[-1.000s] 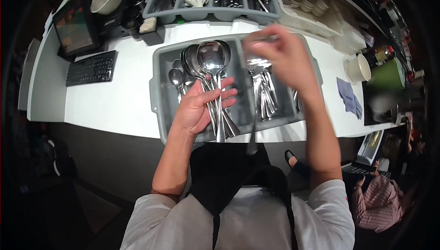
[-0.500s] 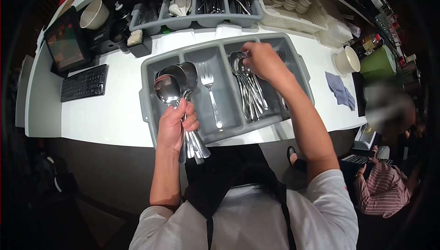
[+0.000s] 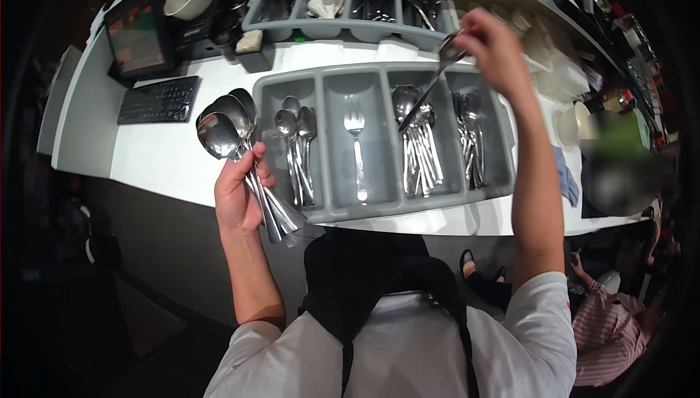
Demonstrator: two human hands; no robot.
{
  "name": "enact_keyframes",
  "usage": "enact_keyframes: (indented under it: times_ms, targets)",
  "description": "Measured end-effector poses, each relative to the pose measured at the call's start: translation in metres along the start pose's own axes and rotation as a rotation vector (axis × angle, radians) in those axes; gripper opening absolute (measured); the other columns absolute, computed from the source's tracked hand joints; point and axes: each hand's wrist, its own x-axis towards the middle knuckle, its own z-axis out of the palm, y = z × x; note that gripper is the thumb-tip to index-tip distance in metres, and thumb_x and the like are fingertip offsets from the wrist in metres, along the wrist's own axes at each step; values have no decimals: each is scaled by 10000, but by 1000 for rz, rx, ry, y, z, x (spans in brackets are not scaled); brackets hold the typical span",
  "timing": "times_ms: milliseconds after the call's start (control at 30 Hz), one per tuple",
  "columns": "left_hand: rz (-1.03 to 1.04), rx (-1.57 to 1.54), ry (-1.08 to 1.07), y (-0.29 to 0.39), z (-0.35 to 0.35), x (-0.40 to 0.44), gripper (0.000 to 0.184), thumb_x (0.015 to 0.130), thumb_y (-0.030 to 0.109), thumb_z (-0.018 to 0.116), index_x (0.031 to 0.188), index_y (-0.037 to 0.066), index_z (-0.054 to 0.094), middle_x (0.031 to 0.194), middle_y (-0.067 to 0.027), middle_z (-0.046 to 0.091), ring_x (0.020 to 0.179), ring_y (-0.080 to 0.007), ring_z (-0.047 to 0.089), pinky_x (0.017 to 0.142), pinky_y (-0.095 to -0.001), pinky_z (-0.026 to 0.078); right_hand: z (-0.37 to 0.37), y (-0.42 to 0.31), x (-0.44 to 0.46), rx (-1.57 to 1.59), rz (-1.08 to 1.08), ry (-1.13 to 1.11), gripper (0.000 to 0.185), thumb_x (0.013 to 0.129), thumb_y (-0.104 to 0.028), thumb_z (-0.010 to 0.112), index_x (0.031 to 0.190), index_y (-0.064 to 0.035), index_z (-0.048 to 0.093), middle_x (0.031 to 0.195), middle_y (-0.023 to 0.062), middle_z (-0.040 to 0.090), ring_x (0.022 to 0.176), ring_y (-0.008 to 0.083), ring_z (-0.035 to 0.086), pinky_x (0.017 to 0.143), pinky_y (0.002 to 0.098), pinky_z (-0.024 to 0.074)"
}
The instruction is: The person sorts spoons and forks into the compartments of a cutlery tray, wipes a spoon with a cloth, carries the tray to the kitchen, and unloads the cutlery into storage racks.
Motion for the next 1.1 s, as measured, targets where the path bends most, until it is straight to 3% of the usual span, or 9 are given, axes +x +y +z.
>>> enact_keyframes:
  times_ms: [167, 233, 300, 467, 600, 733, 800, 1067, 1100]
  targets:
    - [60, -21, 3, 12, 2, -4, 213, 980, 46, 488, 1191, 20, 503, 1028, -102, 636, 713, -129, 529, 580, -244, 451, 47, -75, 9, 296, -81, 48, 122, 870, -99, 678, 928, -36, 590, 861, 82, 703, 776, 121, 640, 640, 296, 493]
    - [60, -27, -36, 13, 3, -5, 304, 981, 47, 486, 1283, 15, 476, 1054, -96, 621, 702, -115, 501, 571, -229, 426, 117, -90, -10, 505, -27, -139, 137, 864, -122, 651, 912, -15, 578, 752, 131, 632, 732, 237, 629, 690, 381, 498]
    - [50, -35, -70, 12, 13, -10, 445, 990, 51, 460, 1422, 16, 359, 1049, -95, 598, 706, -117, 511, 569, -228, 434, 173, -104, -21, 316, -89, -267, 89, 823, -56, 627, 881, -9, 579, 822, 207, 640, 795, 380, 643, 688, 443, 488]
    - [46, 20, -109, 11, 14, -19, 512, 991, 54, 443, 1471, 19, 269, 1073, -80, 577, 705, -106, 512, 585, -229, 464, 246, -111, -39, 13, -174, -249, 101, 798, -13, 630, 898, -19, 618, 833, 207, 654, 849, 380, 663, 751, 457, 534]
    - [49, -13, -44, 12, 1, -25, 515, 989, 61, 459, 1466, 22, 270, 1059, -84, 593, 708, -110, 526, 578, -232, 468, 181, -84, -35, 32, -220, -115, 229, 841, -175, 675, 1003, -14, 651, 963, 160, 677, 895, 358, 655, 801, 477, 516]
    - [68, -22, 1, 10, -10, -26, 304, 971, 37, 481, 1273, 5, 459, 1040, -113, 633, 696, -134, 559, 553, -234, 464, 113, -3, -26, -389, 200, -447, 254, 794, -177, 741, 940, 18, 666, 924, 243, 683, 949, 379, 663, 813, 478, 535]
    - [51, -3, 39, 5, -10, -15, 278, 964, 31, 490, 1240, 5, 481, 1032, -115, 644, 700, -136, 569, 555, -232, 466, 113, 19, -41, -431, 74, -396, 303, 753, -174, 771, 974, -3, 655, 954, 233, 662, 960, 389, 646, 813, 471, 536]
    - [-118, 4, -108, -29, 27, 8, 380, 921, -49, 513, 1287, -46, 412, 1198, -249, 607, 967, -324, 682, 847, -440, 601, 94, 43, -38, -52, 141, -220, 160, 802, -25, 691, 895, -10, 563, 772, 232, 623, 790, 459, 597, 686, 472, 464]
    - [-129, -1, -114, -32, 27, 10, 373, 927, -44, 512, 1286, -44, 414, 1200, -247, 606, 974, -325, 681, 850, -439, 601, 92, 42, -38, -147, 127, -229, 224, 767, -14, 730, 945, -2, 595, 811, 201, 644, 790, 367, 651, 721, 400, 502]
